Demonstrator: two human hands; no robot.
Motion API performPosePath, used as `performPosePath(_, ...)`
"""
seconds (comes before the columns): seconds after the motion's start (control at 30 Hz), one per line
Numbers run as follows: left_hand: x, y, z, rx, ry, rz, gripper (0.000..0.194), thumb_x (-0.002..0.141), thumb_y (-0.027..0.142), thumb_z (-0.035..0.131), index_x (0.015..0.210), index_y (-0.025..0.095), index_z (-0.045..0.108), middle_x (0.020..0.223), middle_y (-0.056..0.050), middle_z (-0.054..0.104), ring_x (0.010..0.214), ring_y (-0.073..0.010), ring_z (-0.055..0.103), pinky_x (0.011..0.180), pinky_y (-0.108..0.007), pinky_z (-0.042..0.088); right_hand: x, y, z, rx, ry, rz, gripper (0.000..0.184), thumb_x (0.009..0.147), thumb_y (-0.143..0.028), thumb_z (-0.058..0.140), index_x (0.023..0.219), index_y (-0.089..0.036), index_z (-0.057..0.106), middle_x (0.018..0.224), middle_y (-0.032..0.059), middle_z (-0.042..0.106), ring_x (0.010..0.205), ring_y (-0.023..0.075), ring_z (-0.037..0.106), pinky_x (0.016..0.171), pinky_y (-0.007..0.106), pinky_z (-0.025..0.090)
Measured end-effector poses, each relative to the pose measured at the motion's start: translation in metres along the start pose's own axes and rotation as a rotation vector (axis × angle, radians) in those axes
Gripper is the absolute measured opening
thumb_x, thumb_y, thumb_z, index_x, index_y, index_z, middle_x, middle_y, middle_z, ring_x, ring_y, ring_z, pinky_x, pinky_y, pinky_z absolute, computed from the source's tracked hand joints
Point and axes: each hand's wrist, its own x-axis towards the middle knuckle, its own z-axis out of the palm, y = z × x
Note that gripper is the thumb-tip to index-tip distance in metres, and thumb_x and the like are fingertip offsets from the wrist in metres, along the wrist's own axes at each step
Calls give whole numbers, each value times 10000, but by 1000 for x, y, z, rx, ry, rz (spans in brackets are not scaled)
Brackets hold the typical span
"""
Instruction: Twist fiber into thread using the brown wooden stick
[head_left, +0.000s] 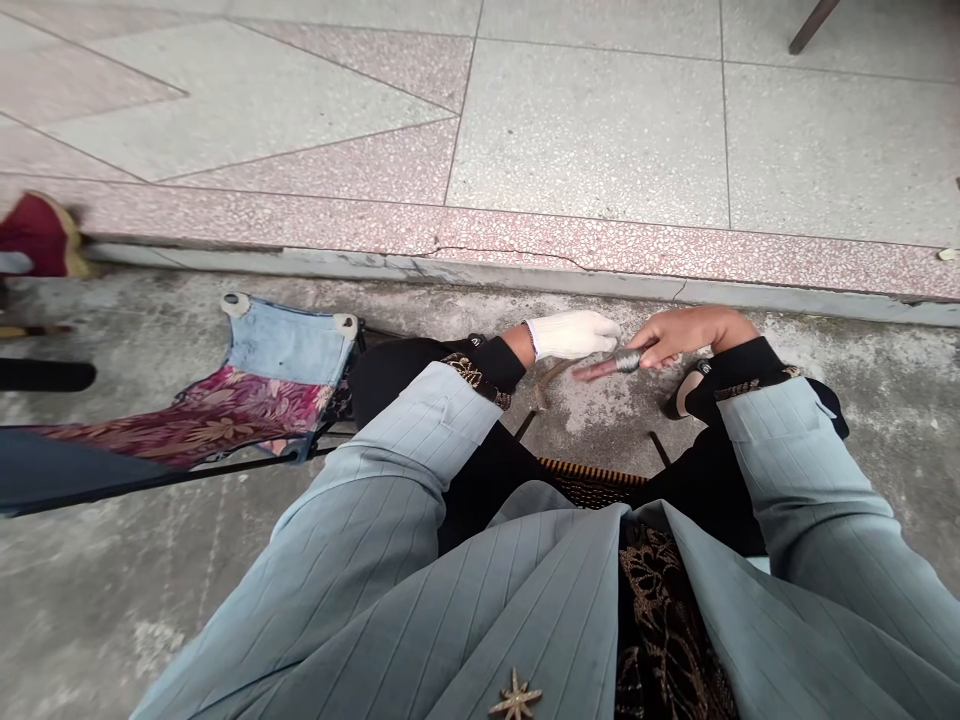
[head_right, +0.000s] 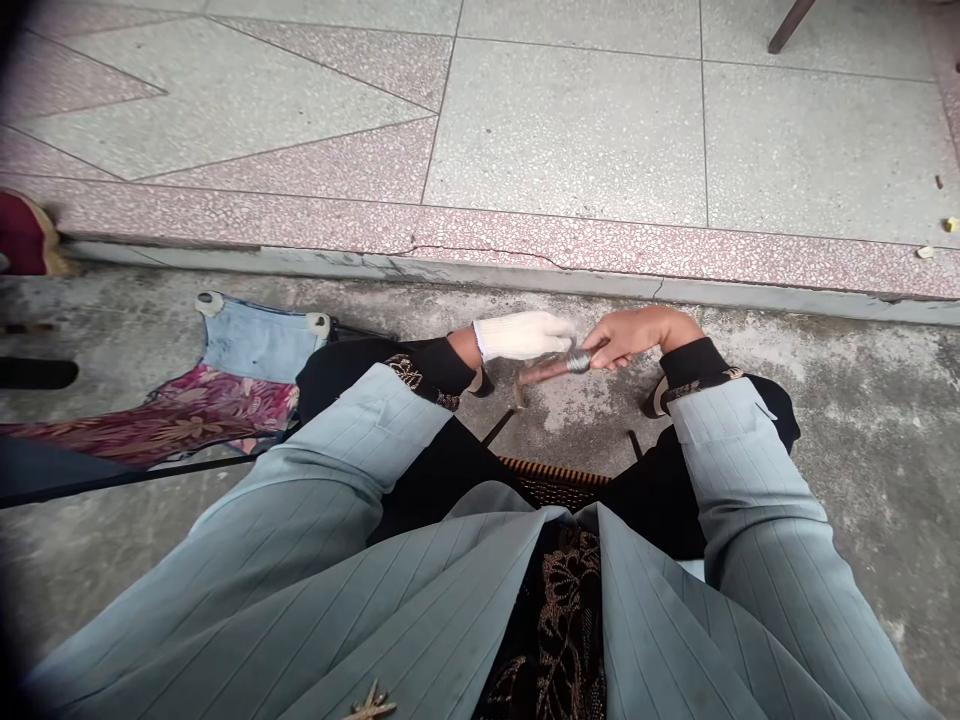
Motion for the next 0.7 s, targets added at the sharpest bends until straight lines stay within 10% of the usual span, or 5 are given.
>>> performPosePath(0.2,-1,7,-5,-217,152,-88,370,918,431,410,915,138,636,791,-43,645,676,-147,539,641,-275,399,-20,0,-1,410,638,-304,369,781,-483,733,894,-139,661,705,-1,580,574,85,457,553,228,378)
performPosePath(0.37,3,11,0,-37,86,-118,317,904,377,400,938,170,638,798,-31,648,692,-159,548,637,-264,370,1,11,-7,331,927,-44,290,827,-404,682,927,-134,653,691,19,587,559,103,482,539,239,381)
performPosePath(0.53,6,7,9,223,-6,-141,353,913,389,367,981,182,644,853,-80,665,727,-199,571,607,-290,317,22,6,-4,-304,848,344,302,882,-382,577,1015,-141,701,884,110,675,749,208,586,641,298,383)
performPosePath(0.7,4,7,20,246,-110,-122,331,883,377,428,948,181,686,868,-107,694,736,-227,583,636,-322,326,29,-2,6,-585,454,413,271,879,-341,576,1003,-148,720,981,157,692,819,249,612,653,319,368)
